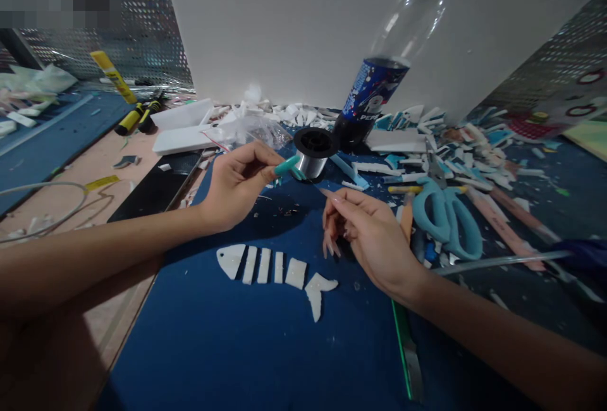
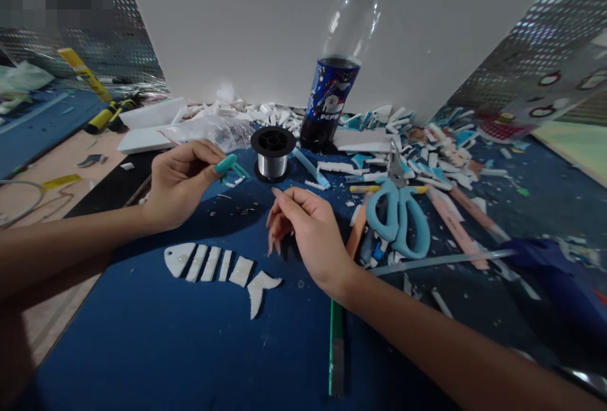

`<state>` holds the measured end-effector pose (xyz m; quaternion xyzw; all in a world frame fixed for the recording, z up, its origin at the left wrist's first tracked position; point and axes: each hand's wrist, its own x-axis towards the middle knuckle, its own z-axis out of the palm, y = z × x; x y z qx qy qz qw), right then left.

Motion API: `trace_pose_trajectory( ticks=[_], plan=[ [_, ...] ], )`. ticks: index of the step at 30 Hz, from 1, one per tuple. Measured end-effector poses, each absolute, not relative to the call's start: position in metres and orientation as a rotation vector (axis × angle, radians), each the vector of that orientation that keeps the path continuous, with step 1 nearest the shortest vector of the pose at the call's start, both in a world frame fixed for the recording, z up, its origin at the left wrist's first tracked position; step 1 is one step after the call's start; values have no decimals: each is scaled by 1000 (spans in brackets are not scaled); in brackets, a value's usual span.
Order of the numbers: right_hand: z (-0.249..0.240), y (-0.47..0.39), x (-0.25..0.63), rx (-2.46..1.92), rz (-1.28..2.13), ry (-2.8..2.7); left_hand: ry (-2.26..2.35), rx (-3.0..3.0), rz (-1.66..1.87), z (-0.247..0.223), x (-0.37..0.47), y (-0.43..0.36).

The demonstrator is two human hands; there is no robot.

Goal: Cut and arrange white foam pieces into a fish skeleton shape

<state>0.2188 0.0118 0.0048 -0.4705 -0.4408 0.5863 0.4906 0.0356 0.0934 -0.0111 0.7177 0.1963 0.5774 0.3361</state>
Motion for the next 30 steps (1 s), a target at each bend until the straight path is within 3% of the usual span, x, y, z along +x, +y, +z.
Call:
trace_pose_trajectory(
  ticks=[12,17,24,30],
  plan=[
    [3,14,219,-1077,1406,-966,355,1936,1376,6,33,92],
    [3,14,218,-1137,1385,-1005,535,2255,1025,21,32,83],
    [3,12,218,-1152,1358,-1146,703,2070,508,26,39,71],
    [6,12,216,-1131,1406,-1143,653,1883,600,29,39,76]
  ],
)
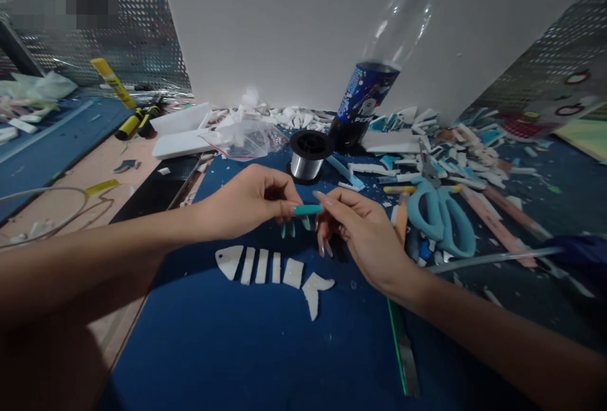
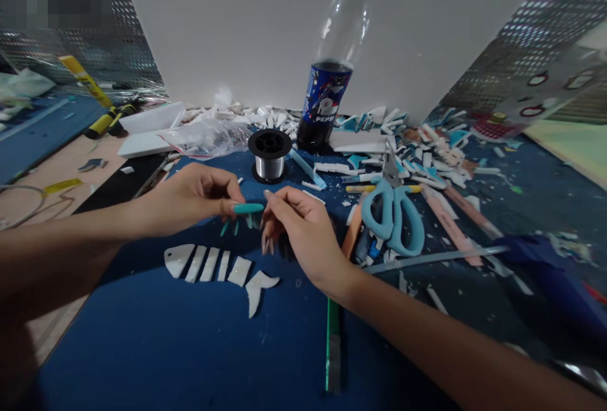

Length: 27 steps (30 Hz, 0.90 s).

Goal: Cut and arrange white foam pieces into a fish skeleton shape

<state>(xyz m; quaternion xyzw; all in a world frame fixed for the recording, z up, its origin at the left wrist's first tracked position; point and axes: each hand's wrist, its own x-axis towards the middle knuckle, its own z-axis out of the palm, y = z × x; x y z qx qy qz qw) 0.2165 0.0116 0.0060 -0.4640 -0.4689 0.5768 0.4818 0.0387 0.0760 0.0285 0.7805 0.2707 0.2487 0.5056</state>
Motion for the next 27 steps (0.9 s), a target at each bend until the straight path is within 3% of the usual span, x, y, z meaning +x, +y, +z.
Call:
trace_pose_trajectory(
  ticks=[10,27],
  plan=[
    [3,14,218,-1094,1413,-1032,513,1729,855,34,34,86],
    [1,12,222,-1037,1466,-1080,547,1472,557,16,41,87]
  ],
)
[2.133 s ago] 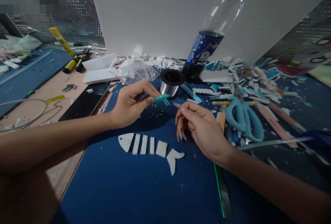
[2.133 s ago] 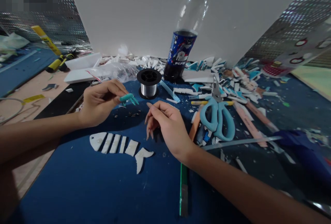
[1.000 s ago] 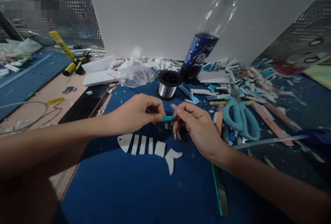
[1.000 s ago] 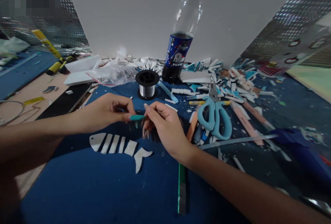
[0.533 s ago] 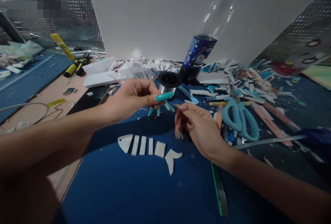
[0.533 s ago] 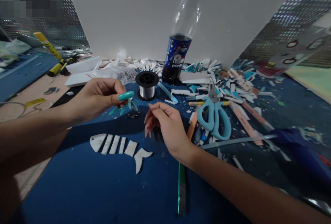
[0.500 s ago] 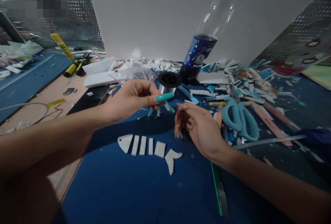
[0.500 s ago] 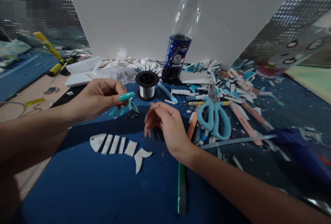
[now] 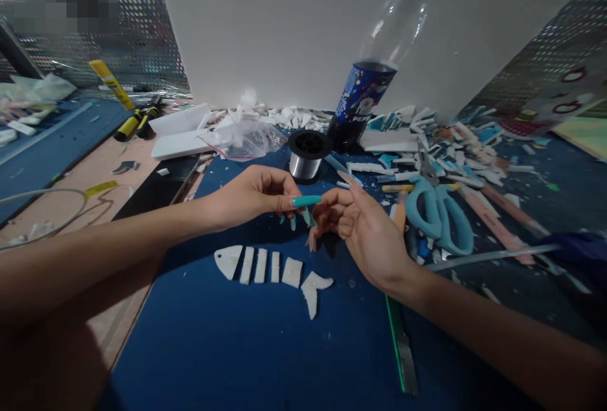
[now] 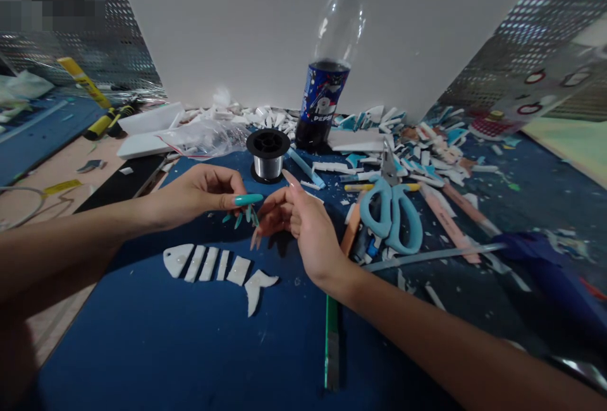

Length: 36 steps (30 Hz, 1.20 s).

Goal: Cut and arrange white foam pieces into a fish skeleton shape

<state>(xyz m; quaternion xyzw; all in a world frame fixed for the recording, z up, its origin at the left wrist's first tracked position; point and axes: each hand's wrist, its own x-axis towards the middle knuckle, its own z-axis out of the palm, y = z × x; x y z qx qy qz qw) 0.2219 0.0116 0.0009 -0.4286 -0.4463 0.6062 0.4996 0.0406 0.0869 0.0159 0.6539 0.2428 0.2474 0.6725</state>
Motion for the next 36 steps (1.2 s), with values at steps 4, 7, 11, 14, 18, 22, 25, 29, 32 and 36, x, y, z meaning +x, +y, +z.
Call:
trace_pose_trajectory(
  ticks=[4,7,11,14,18,22,25,29,32,36],
  plan=[
    [2,13,219,-1064,1434,-1090,546,1469,533,14,42,86],
    [1,14,219,-1064,1440,-1095,524,1478,534,13,41,86],
    [0,14,220,-1074,1397,-1020,525,1503,582,14,39,87],
    [0,14,220,-1084,1364,-990,597,1564,721,14,38,88],
    [2,14,220,-1117,1367,-987,648,1619,890,12,37,87],
    [3,12,220,-1118,1360,-1028,596,1742,789,12,37,82],
    [-1,12,221,-1104,1334,-1078,537,1877,683,15,36,77],
    [-9,11,222,-1141,1092,-1123,526,1941,640,18,36,75],
    [-8,9,222,-1216,900,-1335,539,1929,612,17,37,76],
    [-1,4,219,-1379,697,-1655,468,1985,670,12,38,76]
  ],
)
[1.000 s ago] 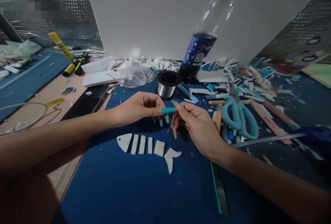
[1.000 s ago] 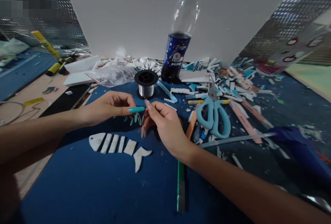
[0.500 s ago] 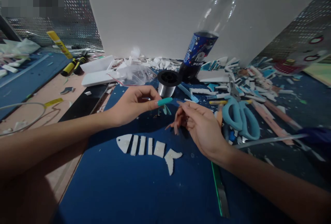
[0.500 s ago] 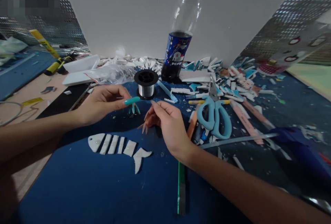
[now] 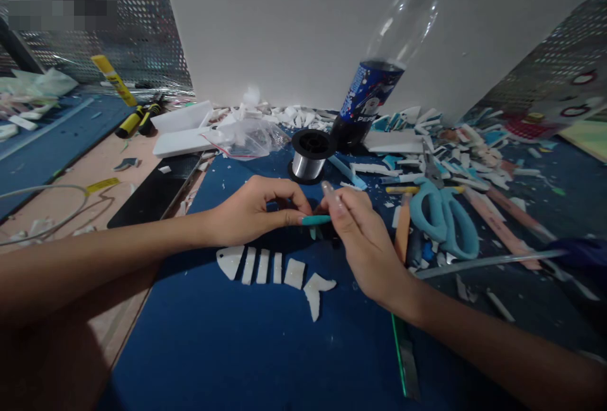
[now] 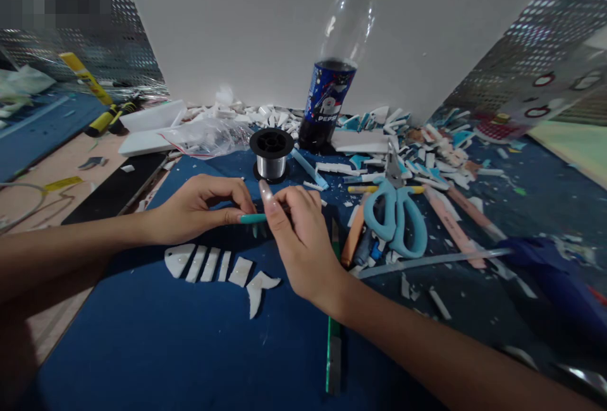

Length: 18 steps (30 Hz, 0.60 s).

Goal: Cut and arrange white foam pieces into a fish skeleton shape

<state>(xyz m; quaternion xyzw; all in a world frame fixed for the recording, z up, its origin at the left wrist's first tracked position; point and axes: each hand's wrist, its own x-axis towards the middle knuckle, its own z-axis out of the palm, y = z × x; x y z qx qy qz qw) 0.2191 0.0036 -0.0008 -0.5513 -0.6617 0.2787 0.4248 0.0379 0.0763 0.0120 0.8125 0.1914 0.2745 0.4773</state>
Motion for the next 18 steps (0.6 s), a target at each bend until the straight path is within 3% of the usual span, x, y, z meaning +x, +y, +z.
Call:
trace_pose_trajectory(
  ticks=[3,10,18],
  plan=[
    [2,2,218,-1336,705,-1729,403,2006,741,9,38,76],
    [1,6,219,-1131,1325,-1417,417,1972,800,7,37,78],
    [-3,11,222,-1066,1191,-1185,613,1711,1115,-1,37,81]
  ],
)
